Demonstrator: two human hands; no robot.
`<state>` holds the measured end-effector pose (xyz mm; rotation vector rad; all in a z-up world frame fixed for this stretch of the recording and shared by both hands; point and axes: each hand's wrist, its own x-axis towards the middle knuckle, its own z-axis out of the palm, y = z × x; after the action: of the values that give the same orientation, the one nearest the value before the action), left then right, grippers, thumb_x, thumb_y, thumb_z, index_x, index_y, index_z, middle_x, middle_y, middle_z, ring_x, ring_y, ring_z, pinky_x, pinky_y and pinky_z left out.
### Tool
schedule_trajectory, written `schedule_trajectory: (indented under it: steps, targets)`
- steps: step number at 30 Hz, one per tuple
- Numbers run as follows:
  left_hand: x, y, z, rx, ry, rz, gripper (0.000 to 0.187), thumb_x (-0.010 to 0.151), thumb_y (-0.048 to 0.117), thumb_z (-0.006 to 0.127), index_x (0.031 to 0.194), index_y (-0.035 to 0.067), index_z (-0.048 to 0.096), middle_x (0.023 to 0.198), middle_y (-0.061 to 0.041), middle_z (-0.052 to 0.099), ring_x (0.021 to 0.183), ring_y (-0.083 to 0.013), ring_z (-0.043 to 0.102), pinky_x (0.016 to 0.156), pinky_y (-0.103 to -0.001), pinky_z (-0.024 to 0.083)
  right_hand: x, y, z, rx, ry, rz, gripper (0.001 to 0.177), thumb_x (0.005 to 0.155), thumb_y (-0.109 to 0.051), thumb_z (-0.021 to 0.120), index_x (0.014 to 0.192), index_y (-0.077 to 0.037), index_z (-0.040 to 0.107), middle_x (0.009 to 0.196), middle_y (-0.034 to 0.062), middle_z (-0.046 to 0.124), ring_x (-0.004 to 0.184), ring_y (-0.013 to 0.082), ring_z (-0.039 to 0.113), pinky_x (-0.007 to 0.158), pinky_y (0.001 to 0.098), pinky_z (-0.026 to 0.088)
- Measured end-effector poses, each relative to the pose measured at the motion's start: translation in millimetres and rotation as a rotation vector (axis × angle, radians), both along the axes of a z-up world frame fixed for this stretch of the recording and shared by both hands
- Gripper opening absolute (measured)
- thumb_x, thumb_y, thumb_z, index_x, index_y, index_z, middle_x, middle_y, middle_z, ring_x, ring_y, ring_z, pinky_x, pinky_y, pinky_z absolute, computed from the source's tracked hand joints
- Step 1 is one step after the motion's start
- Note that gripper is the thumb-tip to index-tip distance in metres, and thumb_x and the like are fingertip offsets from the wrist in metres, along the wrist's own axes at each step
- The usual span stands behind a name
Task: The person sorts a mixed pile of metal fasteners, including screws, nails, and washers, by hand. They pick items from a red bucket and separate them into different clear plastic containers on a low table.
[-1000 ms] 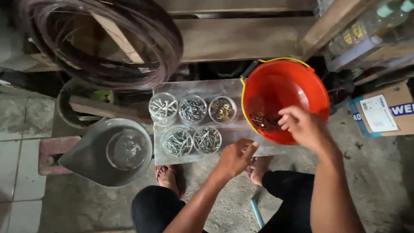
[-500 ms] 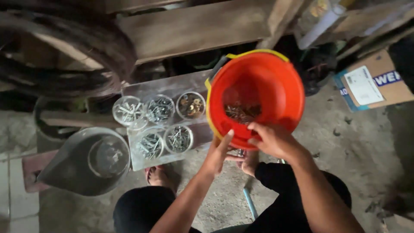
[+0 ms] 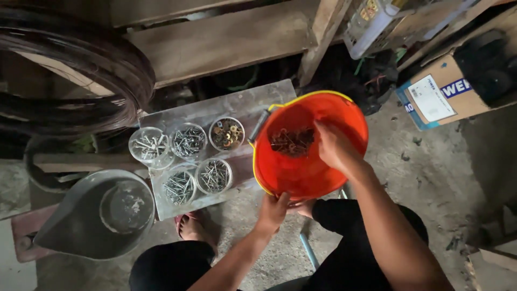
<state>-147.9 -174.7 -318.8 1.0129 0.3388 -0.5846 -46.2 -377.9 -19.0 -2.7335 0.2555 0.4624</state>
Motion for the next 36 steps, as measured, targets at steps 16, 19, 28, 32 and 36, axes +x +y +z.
schedule_trajectory:
  steps: [16, 19, 28, 32, 36]
  targets:
    - [-21.5, -23.5, -81.3, -0.016, -0.192, -0.042, 0.041, 0.1, 0.004, 0.051, 0.141, 0.003, 0.054, 0.116, -0.03, 0.069, 0.096, -0.047, 0.07, 0.075, -0.062, 0.059, 6.6, 77.8, -26.4, 0.609, -0.015, -0.587, 0.046, 0.104, -0.028, 0.048, 0.14, 0.001, 0.044, 0.143, 0.0328, 0.048, 0.136, 0.0468, 0.046, 0.123, 0.0482, 0.035]
    - [-18.8, -26.5, -72.4, -0.035, -0.185, -0.069, 0.04, 0.101, 0.006, 0.05, 0.14, 0.002, 0.055, 0.115, -0.03, 0.07, 0.096, -0.0475, 0.07, 0.076, -0.064, 0.058, 13.7, 60.7, -78.7, 0.383, -0.018, -0.372, 0.059, 0.105, -0.054, 0.046, 0.139, -0.006, 0.046, 0.14, 0.0282, 0.058, 0.136, 0.0404, 0.052, 0.115, 0.0504, 0.043]
    - [-5.0, -14.1, 49.8, 0.221, -0.416, -0.096, 0.035, 0.094, 0.004, 0.059, 0.129, 0.0, 0.061, 0.108, -0.026, 0.072, 0.096, -0.038, 0.073, 0.074, -0.055, 0.061, 10.8, 75.4, -90.6, 0.802, -0.041, -0.76, 0.092, 0.095, -0.069, 0.059, 0.16, -0.008, 0.035, 0.165, 0.0196, 0.031, 0.153, 0.0336, 0.03, 0.126, 0.0456, 0.025]
    - [9.4, -6.8, 132.1, 0.265, -0.484, -0.129, 0.032, 0.094, 0.007, 0.061, 0.126, -0.001, 0.061, 0.105, -0.029, 0.071, 0.097, -0.0418, 0.072, 0.077, -0.058, 0.058, 21.9, 52.1, -165.8, 1.087, -0.151, -0.764, 0.049, 0.1, -0.049, 0.064, 0.123, -0.008, 0.05, 0.109, 0.0163, 0.052, 0.096, 0.0295, 0.055, 0.081, 0.0425, 0.047]
    - [20.8, 7.3, 232.8, 0.224, -0.402, -0.166, 0.031, 0.096, 0.009, 0.061, 0.122, -0.006, 0.055, 0.101, -0.035, 0.068, 0.095, -0.0491, 0.071, 0.079, -0.063, 0.058, 26.6, 55.7, -138.7, 1.153, -0.081, -0.99, 0.021, 0.089, -0.025, 0.056, 0.086, -0.003, 0.055, 0.058, 0.0133, 0.054, 0.043, 0.0279, 0.062, 0.041, 0.043, 0.052]
